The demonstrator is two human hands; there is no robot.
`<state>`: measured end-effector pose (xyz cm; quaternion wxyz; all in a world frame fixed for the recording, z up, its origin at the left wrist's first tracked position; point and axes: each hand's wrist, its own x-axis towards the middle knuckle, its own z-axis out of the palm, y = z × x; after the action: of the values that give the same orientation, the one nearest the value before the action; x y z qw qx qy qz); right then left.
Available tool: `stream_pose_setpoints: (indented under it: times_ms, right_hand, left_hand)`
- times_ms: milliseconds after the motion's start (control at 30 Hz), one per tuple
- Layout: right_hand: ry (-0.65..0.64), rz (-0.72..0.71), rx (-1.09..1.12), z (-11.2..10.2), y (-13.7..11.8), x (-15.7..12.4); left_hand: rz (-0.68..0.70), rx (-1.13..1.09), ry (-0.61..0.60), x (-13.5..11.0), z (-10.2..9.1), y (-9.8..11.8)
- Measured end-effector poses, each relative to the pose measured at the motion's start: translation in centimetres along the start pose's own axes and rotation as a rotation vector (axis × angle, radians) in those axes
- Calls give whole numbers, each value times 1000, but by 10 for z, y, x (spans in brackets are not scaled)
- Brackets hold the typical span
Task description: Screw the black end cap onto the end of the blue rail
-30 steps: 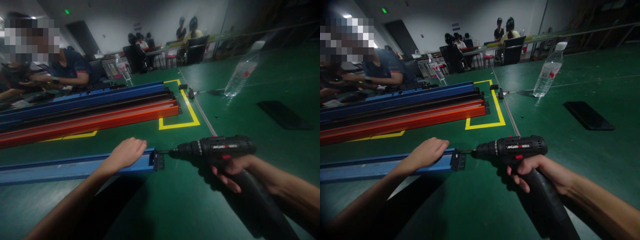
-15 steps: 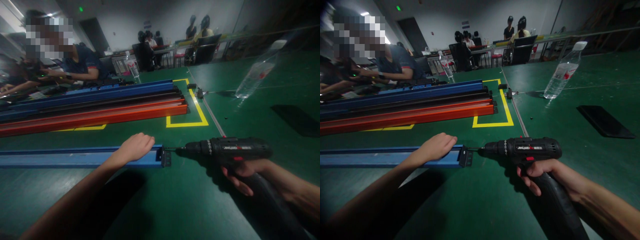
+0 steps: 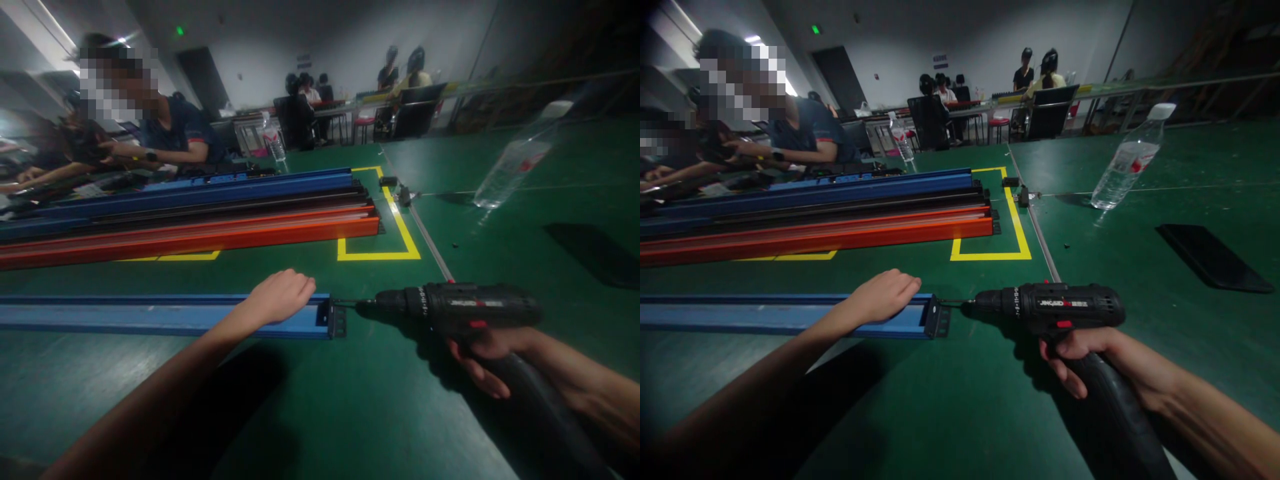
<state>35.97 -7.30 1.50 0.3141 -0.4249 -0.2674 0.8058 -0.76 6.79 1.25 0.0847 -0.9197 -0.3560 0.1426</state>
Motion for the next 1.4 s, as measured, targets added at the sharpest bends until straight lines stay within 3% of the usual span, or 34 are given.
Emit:
stream_pose_setpoints:
  times_ms: [400,967,1400]
  right_hand:
    - [-29,6,3,2,-1,0]
    - [32,40,-22,-1,0,1]
    - [-17,28,6,1,1,0]
  left_hand:
    - [-24,-43,8,0,-3,1]
    - [29,-7,7,1,-1,-1]
    - [57,21,13,-1,4,-3]
